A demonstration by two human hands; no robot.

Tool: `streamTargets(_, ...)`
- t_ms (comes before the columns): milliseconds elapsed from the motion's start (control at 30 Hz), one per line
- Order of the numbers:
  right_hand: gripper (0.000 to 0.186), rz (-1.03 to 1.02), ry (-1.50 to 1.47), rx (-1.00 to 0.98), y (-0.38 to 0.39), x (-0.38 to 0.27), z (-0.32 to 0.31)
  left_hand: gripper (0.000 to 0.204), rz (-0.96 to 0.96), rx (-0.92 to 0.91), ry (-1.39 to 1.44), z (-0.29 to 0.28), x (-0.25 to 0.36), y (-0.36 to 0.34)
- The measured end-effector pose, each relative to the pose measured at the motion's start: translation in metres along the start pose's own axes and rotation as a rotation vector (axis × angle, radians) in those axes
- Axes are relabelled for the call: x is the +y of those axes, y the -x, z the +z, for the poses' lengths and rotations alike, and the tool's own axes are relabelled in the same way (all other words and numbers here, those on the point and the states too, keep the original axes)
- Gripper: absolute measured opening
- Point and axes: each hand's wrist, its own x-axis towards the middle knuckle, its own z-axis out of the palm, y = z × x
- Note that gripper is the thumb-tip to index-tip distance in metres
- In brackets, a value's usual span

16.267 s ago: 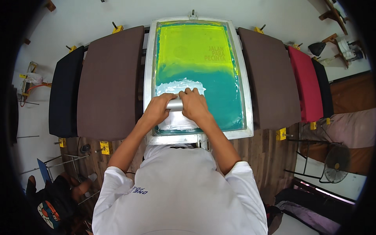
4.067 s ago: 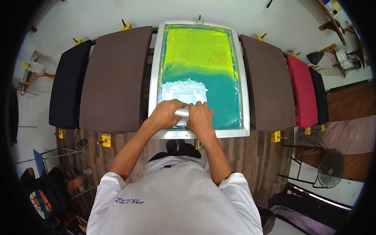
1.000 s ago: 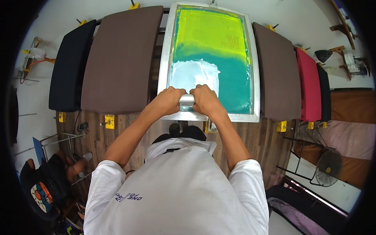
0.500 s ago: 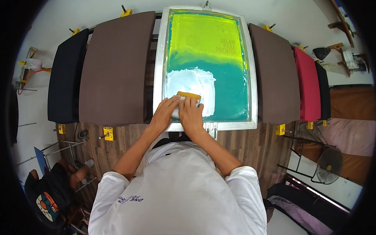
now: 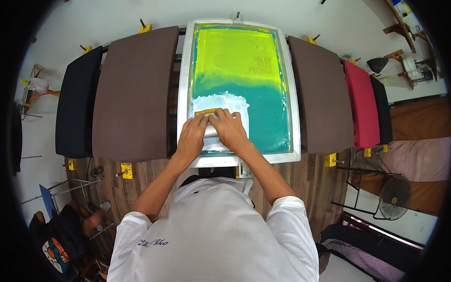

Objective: Applying ink to a garment using a silk screen and a squeegee.

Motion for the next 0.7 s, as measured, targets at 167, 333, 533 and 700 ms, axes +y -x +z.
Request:
streamTargets(167, 0.051, -0.015, -0.061, 0.067, 0.008, 0.011, 0.025, 0.054, -0.001, -0.037, -0.043, 0.019, -0.005, 0.006)
streamTargets(333, 0.061, 0.078, -0.062, 0.031, 0.022, 0.008, 0.033, 0.054, 0.022, -0.088, -0.064, 0.027, 0.005, 0.008)
streamTargets(533, 0.056, 0.232, -0.152, -0.022, 0.04, 0.006, 0.018, 0.054, 0.18, -0.023, -0.036, 0.031, 0.01, 0.009)
streamTargets(700, 0.049, 0.21, -0.135, -0.064, 0.031, 0.007, -0.003, 0.047, 0.075, -0.173, 0.109, 0.009, 0.016, -0.011)
